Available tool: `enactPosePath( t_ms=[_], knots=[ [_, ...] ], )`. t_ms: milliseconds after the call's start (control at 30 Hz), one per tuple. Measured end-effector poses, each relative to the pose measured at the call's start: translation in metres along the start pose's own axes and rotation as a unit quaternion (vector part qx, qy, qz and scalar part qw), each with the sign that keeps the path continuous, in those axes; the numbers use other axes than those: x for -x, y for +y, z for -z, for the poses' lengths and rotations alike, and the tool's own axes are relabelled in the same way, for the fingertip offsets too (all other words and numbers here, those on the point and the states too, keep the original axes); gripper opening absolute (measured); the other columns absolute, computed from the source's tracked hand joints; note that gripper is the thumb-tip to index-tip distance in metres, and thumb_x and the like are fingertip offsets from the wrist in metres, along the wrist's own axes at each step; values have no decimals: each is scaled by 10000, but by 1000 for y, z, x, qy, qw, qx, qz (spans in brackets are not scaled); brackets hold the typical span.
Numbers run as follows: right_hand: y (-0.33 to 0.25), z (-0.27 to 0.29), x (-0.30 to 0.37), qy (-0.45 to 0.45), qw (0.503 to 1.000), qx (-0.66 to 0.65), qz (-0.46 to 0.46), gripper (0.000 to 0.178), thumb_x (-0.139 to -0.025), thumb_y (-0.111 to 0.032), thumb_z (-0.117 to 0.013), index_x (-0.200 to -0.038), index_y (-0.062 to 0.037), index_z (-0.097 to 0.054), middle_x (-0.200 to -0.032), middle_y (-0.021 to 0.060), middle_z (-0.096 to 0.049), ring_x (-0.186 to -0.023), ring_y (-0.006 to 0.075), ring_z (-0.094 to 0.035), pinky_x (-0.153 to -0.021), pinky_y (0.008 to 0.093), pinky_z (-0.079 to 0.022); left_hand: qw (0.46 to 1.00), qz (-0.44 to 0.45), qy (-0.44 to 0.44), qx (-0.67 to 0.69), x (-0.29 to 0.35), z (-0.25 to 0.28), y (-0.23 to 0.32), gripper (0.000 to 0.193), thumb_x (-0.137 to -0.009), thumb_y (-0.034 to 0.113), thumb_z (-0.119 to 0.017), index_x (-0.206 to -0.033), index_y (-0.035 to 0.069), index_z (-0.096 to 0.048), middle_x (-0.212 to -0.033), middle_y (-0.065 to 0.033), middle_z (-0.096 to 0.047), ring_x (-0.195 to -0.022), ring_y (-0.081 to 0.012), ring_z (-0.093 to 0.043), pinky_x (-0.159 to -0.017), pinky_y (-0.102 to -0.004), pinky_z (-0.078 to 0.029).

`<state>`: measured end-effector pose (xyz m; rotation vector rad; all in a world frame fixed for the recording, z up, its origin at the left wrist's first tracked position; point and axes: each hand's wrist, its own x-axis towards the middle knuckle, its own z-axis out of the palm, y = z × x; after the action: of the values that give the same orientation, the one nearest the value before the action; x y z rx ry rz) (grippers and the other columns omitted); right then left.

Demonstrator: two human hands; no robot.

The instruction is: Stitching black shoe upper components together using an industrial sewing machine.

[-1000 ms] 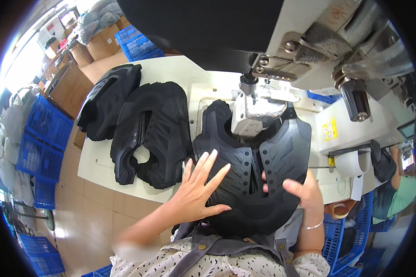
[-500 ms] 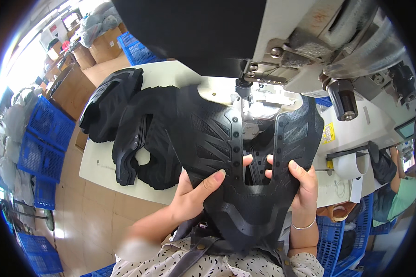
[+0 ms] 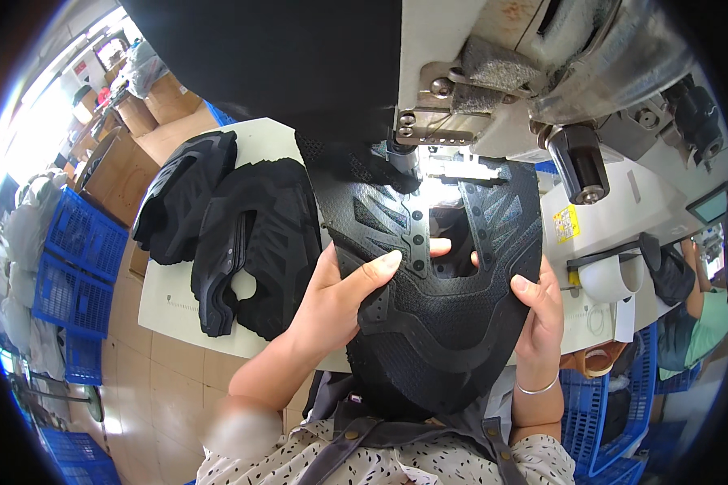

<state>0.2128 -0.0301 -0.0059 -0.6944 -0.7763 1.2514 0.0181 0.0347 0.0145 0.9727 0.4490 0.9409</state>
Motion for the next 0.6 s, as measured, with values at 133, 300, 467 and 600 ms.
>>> enactPosePath(
  t_ms=[133,300,467,600],
  knots=[
    [0,-3,9,12,1000,3,20,428,-782,-49,-546,-1170,76,-412,-1066,188,-572,-941,242,-600,-873,342,-476,999,5,-33,12,-2,5,-2,267,-879,50,-435,-1105,-82,-489,-1085,-172,-591,-954,-216,-596,-844,-326,-491],
    [6,7,26,58,990,126,37,358,-789,-127,-623,-1072,62,-513,-964,127,-615,-872,178,-594,-808,282,-463,990,-7,28,-136,12,5,-11,203,-890,108,-493,-988,-52,-571,-897,-64,-620,-805,-107,-568,-715,-242,-468],
    [9,7,23,39,978,198,59,220,-832,-111,-598,-984,46,-571,-947,94,-622,-823,127,-581,-757,239,-452,981,-18,64,-185,17,9,-21,198,-893,144,-523,-788,-14,-579,-706,33,-557,-638,-23,-459,-555,-199,-384],
    [8,6,5,45,979,188,63,204,-841,-98,-583,-987,45,-571,-948,87,-622,-823,119,-580,-753,238,-455,977,-76,81,-180,-1,7,-24,221,-880,135,-535,-708,0,-567,-613,59,-509,-546,-14,-409,-482,-192,-342]
  ],
)
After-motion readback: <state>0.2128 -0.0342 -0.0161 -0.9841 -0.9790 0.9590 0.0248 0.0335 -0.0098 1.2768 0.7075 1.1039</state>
